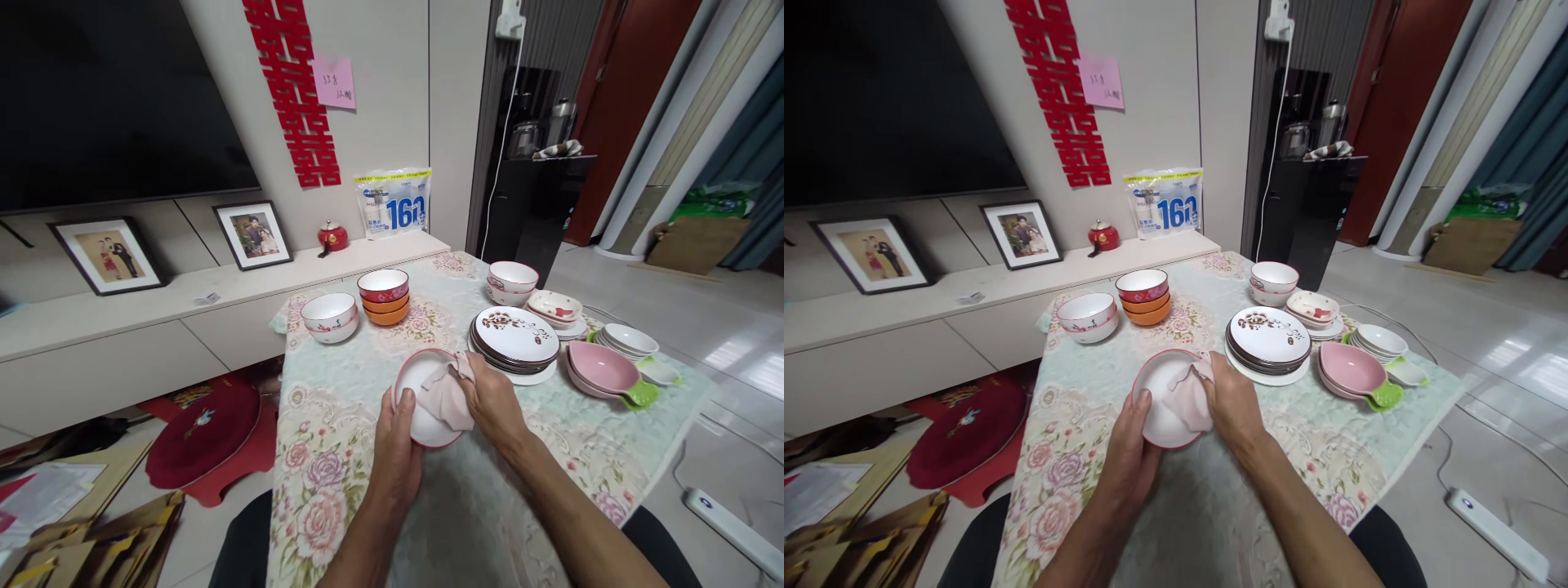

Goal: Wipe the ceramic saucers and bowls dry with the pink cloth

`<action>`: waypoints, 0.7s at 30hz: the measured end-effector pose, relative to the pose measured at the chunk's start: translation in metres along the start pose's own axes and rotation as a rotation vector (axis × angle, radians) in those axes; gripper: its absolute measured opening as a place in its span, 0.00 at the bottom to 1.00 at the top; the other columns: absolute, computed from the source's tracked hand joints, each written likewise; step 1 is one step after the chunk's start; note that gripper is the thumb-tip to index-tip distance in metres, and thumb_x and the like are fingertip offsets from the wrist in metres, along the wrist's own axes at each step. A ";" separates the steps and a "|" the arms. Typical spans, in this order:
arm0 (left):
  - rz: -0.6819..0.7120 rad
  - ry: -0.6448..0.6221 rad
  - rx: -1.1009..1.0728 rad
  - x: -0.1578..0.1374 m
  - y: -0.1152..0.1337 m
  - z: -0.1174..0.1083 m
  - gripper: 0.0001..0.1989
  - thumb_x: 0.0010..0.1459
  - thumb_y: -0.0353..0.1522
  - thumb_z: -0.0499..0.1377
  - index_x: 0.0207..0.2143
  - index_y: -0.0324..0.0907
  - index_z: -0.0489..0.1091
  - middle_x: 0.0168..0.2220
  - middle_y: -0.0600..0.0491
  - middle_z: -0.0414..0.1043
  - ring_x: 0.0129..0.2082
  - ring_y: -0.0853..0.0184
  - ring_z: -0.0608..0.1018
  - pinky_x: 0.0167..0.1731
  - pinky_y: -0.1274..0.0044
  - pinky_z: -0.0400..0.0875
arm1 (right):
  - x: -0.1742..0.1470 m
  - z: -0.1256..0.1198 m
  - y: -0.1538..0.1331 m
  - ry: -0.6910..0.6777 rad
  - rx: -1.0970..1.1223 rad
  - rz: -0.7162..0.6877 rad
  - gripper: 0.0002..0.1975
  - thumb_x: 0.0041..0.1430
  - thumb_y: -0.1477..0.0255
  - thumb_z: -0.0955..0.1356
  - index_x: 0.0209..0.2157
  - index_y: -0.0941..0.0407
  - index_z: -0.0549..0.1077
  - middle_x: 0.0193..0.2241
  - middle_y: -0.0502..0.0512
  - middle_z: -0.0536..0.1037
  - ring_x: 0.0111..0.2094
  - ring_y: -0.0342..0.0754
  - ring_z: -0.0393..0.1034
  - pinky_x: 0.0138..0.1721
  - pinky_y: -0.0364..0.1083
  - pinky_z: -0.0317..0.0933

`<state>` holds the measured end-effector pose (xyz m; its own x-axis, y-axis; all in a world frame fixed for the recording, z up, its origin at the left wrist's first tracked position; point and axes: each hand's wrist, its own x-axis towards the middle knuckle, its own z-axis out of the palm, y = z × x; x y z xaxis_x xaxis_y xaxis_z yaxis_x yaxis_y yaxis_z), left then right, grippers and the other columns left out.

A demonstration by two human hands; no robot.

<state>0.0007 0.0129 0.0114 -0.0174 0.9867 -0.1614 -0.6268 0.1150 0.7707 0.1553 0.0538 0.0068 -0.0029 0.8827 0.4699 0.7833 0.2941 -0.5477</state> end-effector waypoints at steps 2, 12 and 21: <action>-0.051 0.056 -0.023 0.001 0.001 -0.001 0.25 0.60 0.45 0.60 0.54 0.41 0.66 0.55 0.43 0.72 0.55 0.54 0.74 0.47 0.67 0.74 | 0.002 -0.007 0.004 0.149 0.018 -0.107 0.15 0.62 0.75 0.60 0.49 0.57 0.71 0.40 0.61 0.79 0.41 0.54 0.74 0.41 0.49 0.65; -0.089 0.017 0.024 -0.002 -0.002 0.000 0.26 0.59 0.47 0.60 0.54 0.41 0.67 0.55 0.42 0.72 0.55 0.55 0.74 0.48 0.68 0.73 | -0.011 -0.014 -0.031 0.127 -0.127 -0.248 0.26 0.57 0.77 0.66 0.58 0.57 0.67 0.48 0.65 0.69 0.46 0.57 0.69 0.44 0.53 0.69; 0.001 0.003 0.055 0.002 -0.003 -0.001 0.23 0.60 0.46 0.59 0.52 0.41 0.67 0.52 0.42 0.74 0.51 0.56 0.77 0.49 0.67 0.71 | -0.017 0.004 -0.039 -0.198 0.076 -0.277 0.19 0.61 0.81 0.62 0.53 0.55 0.70 0.56 0.64 0.64 0.57 0.54 0.62 0.54 0.53 0.63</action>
<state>0.0019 0.0142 0.0077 -0.0200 0.9865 -0.1627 -0.5831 0.1207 0.8034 0.1229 0.0286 0.0172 -0.3354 0.8170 0.4690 0.6871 0.5528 -0.4716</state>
